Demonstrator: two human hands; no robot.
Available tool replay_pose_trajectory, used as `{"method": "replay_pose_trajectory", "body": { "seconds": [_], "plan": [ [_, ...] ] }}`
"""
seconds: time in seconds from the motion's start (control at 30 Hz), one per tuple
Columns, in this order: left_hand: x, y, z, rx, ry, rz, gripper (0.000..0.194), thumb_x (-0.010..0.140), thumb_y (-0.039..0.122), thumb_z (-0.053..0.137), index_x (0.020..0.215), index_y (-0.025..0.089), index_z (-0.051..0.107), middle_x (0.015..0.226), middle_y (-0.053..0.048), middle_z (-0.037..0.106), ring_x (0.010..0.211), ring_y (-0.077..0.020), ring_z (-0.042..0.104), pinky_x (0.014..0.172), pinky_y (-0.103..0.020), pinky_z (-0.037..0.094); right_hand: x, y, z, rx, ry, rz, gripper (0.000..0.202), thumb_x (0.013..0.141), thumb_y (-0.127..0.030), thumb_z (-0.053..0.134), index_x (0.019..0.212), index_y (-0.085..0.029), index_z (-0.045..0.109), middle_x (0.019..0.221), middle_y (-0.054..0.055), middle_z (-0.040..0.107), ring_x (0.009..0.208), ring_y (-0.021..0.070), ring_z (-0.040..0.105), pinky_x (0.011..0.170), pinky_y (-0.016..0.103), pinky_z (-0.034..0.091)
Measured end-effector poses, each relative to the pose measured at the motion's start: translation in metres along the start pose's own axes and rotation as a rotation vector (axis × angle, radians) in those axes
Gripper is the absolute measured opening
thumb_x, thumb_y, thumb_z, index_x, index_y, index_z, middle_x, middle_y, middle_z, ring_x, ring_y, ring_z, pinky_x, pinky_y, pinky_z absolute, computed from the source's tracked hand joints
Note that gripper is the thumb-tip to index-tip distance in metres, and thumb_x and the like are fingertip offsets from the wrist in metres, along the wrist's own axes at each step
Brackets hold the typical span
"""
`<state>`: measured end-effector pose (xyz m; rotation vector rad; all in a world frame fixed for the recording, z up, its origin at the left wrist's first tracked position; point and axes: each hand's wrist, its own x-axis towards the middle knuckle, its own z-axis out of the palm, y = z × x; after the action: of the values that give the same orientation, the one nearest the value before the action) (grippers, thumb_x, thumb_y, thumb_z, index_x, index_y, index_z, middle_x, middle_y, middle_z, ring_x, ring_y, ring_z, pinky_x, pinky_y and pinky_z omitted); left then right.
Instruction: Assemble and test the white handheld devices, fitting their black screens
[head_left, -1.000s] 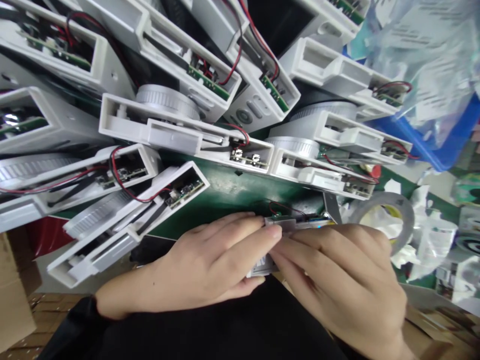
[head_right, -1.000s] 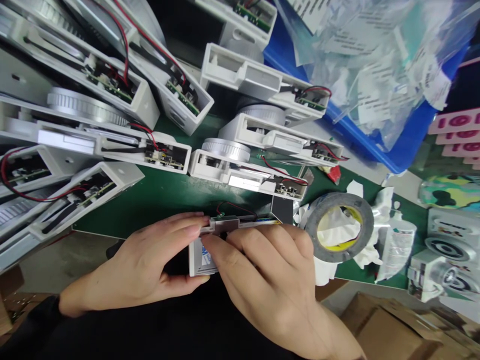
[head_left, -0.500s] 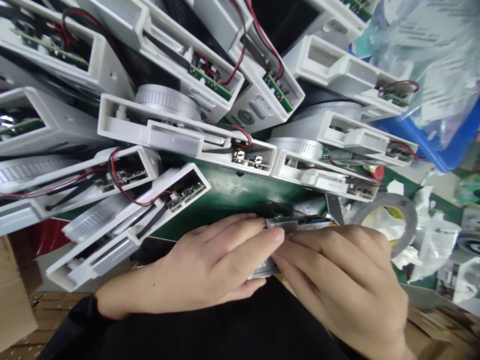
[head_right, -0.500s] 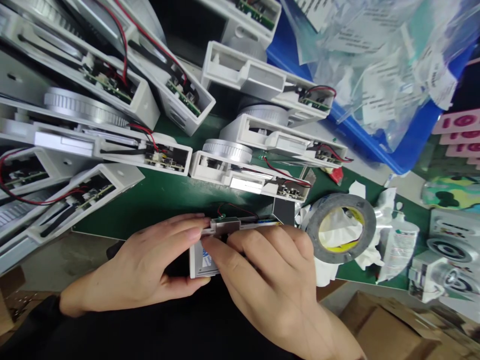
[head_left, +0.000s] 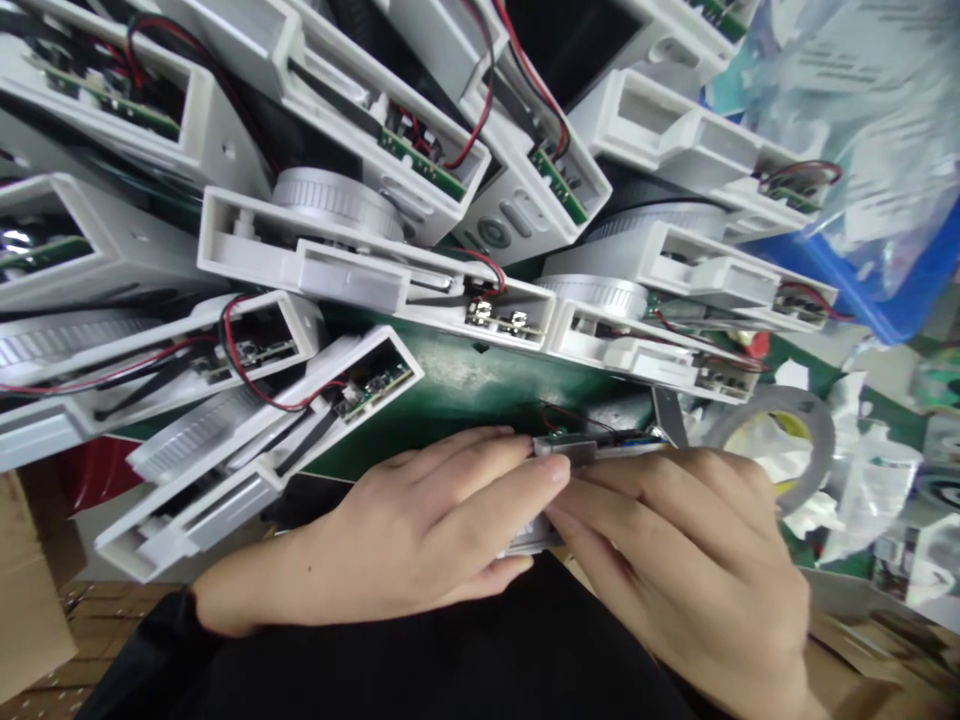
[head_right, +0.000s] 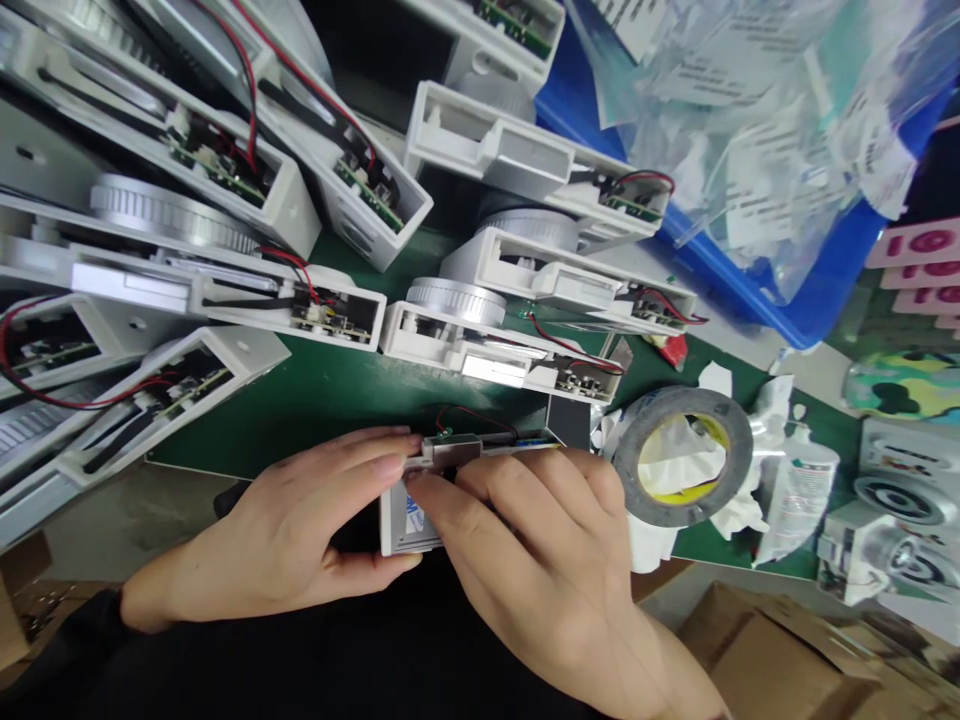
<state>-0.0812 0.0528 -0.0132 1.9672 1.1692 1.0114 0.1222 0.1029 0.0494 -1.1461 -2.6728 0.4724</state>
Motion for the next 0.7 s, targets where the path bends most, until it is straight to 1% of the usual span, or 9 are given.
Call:
{"method": "replay_pose_trajectory", "body": {
  "seconds": [0.13,0.3,0.43,0.7],
  "plan": [
    [-0.0011,-0.0011,0.0004,-0.016,-0.001,0.002,0.039,0.106,0.028,0.06,0.14,0.008,0.053,0.127,-0.015,0.077,0.125,-0.0236,0.075,0.106,-0.033,0.065,-0.0018,0.001,0.0023,0.007,0.013,-0.003,0.021,0.098,-0.004,0.068,0.107,-0.022,0.07,0.081,-0.002,0.069,0.073,0.0157,0.048,0.07,0.036,0.034],
    [-0.0012,-0.0019,0.0014,-0.019,-0.007,-0.011,0.039,0.107,0.029,0.06,0.141,0.011,0.053,0.128,-0.015,0.077,0.126,-0.0239,0.075,0.104,-0.034,0.066,-0.0022,0.0024,0.0011,0.004,0.022,-0.007,0.018,0.099,-0.005,0.067,0.105,-0.022,0.069,0.081,-0.002,0.069,0.073,0.0157,0.048,0.069,0.036,0.033],
    [-0.0017,-0.0017,0.0012,-0.032,-0.024,-0.018,0.041,0.105,0.028,0.062,0.141,0.011,0.052,0.129,-0.015,0.077,0.126,-0.0242,0.075,0.105,-0.034,0.066,-0.0013,0.0028,0.0006,0.0,0.0,-0.015,0.021,0.098,-0.004,0.067,0.107,-0.022,0.069,0.082,-0.002,0.07,0.074,0.016,0.049,0.07,0.036,0.034],
    [-0.0026,-0.0022,0.0027,-0.077,-0.019,-0.02,0.047,0.103,0.028,0.067,0.143,0.01,0.051,0.129,-0.017,0.076,0.127,-0.0263,0.074,0.106,-0.036,0.065,-0.0073,0.0016,0.0024,0.009,0.009,-0.005,0.026,0.096,0.0,0.065,0.108,-0.023,0.07,0.085,-0.002,0.071,0.074,0.0164,0.051,0.071,0.037,0.036]
  ]
}}
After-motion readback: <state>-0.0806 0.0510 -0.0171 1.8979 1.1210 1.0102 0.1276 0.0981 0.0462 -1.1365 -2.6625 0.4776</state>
